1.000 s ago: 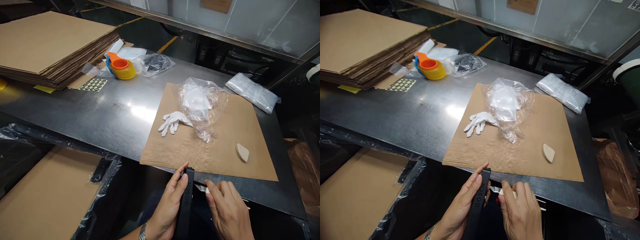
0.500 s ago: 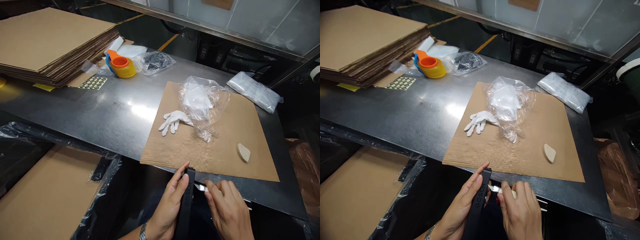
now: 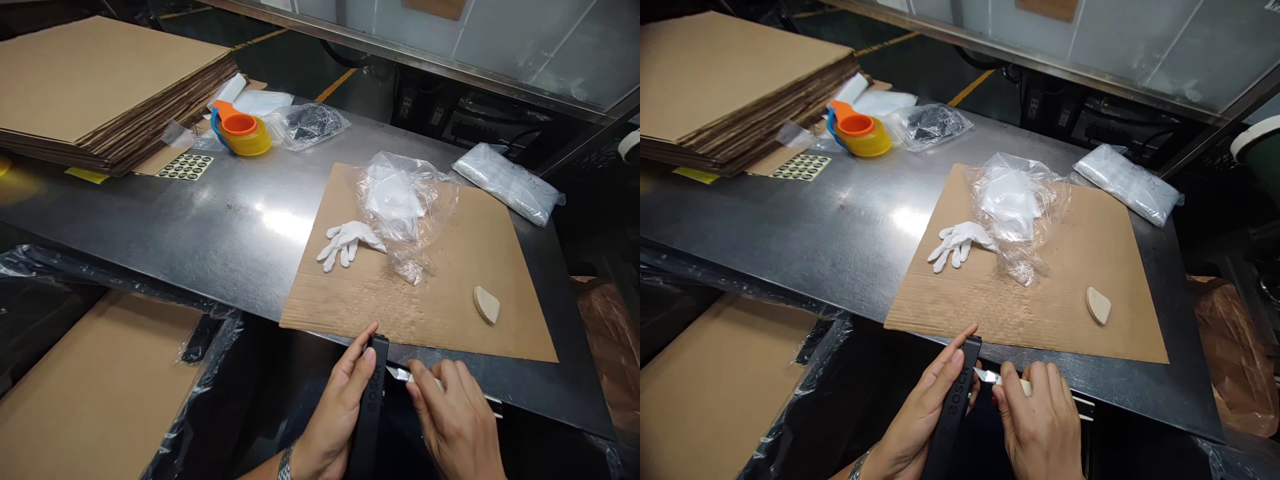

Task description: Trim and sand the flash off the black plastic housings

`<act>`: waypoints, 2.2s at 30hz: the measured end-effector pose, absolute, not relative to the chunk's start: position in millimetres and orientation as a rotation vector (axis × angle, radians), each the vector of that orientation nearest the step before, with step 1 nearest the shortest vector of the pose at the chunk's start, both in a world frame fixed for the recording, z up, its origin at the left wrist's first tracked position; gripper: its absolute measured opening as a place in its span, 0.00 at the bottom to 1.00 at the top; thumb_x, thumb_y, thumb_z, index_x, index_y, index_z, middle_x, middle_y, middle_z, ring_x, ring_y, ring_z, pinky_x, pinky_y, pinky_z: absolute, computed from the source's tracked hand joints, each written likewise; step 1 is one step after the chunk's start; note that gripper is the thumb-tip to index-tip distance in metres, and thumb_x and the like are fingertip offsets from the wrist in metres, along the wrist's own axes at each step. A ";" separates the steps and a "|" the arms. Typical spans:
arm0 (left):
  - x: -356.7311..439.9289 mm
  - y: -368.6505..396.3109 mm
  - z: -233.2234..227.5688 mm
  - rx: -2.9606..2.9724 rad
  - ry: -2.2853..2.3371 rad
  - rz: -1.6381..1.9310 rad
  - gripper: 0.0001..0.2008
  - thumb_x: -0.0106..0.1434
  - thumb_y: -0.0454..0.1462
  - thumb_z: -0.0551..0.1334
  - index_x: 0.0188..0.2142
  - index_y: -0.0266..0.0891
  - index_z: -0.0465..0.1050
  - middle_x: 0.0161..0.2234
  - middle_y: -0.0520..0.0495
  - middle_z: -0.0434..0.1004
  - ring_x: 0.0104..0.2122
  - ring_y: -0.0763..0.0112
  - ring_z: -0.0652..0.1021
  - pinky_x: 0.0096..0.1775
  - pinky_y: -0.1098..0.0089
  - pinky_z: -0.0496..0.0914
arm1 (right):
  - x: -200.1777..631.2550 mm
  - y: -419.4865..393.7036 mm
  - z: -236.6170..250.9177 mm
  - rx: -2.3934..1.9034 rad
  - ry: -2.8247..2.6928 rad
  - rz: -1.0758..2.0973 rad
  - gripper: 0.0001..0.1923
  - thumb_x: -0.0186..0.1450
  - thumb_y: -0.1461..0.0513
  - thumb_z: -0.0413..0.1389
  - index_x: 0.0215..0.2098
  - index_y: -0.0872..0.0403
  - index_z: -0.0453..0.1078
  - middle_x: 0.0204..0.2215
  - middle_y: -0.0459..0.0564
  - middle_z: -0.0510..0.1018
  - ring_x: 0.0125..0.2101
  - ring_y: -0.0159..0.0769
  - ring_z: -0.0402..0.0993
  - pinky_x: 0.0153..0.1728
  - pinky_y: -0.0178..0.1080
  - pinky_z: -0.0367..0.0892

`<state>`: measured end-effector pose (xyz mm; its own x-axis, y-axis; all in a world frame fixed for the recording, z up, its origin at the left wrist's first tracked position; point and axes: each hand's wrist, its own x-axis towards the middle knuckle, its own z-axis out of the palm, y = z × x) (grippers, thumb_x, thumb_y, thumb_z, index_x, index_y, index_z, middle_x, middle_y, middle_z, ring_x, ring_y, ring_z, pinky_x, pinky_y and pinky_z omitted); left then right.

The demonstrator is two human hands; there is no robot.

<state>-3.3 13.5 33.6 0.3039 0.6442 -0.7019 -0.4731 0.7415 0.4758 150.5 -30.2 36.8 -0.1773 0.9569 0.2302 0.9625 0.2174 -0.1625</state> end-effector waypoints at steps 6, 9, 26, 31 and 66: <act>-3.8 12.5 33.4 0.192 1.013 0.736 0.27 0.55 0.43 0.64 0.54 0.45 0.65 0.25 0.50 0.72 0.22 0.74 0.72 0.27 0.74 0.67 | 150.7 -27.0 35.8 -1.802 -2.165 -0.046 0.13 0.68 0.59 0.45 0.42 0.55 0.69 0.23 0.48 0.64 0.25 0.33 0.60 0.27 0.36 0.55; -4.3 13.3 33.7 0.172 0.981 0.732 0.27 0.56 0.44 0.63 0.56 0.46 0.63 0.25 0.51 0.72 0.21 0.76 0.71 0.28 0.74 0.67 | 152.0 -26.2 34.8 -1.803 -2.131 -0.027 0.13 0.68 0.60 0.45 0.43 0.55 0.69 0.24 0.47 0.64 0.25 0.32 0.60 0.27 0.35 0.55; -4.7 13.0 35.8 0.239 0.940 0.707 0.28 0.58 0.45 0.61 0.57 0.45 0.60 0.26 0.51 0.71 0.23 0.77 0.70 0.28 0.74 0.65 | 151.5 -25.5 37.3 -1.682 -1.878 0.577 0.10 0.68 0.64 0.43 0.35 0.53 0.65 0.23 0.44 0.70 0.23 0.29 0.67 0.25 0.31 0.60; -5.2 11.3 32.6 0.286 0.956 0.718 0.28 0.57 0.46 0.61 0.57 0.46 0.60 0.27 0.52 0.71 0.23 0.77 0.69 0.31 0.73 0.65 | 150.8 -23.6 43.7 -1.700 -1.795 0.610 0.09 0.68 0.64 0.42 0.36 0.52 0.64 0.25 0.44 0.71 0.26 0.28 0.70 0.27 0.30 0.62; -6.9 10.4 28.4 0.340 0.989 0.708 0.28 0.56 0.46 0.62 0.56 0.44 0.63 0.27 0.50 0.73 0.27 0.71 0.72 0.35 0.70 0.66 | 134.0 -10.4 47.0 -1.935 -2.037 0.035 0.25 0.70 0.55 0.38 0.18 0.53 0.59 0.13 0.41 0.64 0.14 0.25 0.62 0.19 0.33 0.47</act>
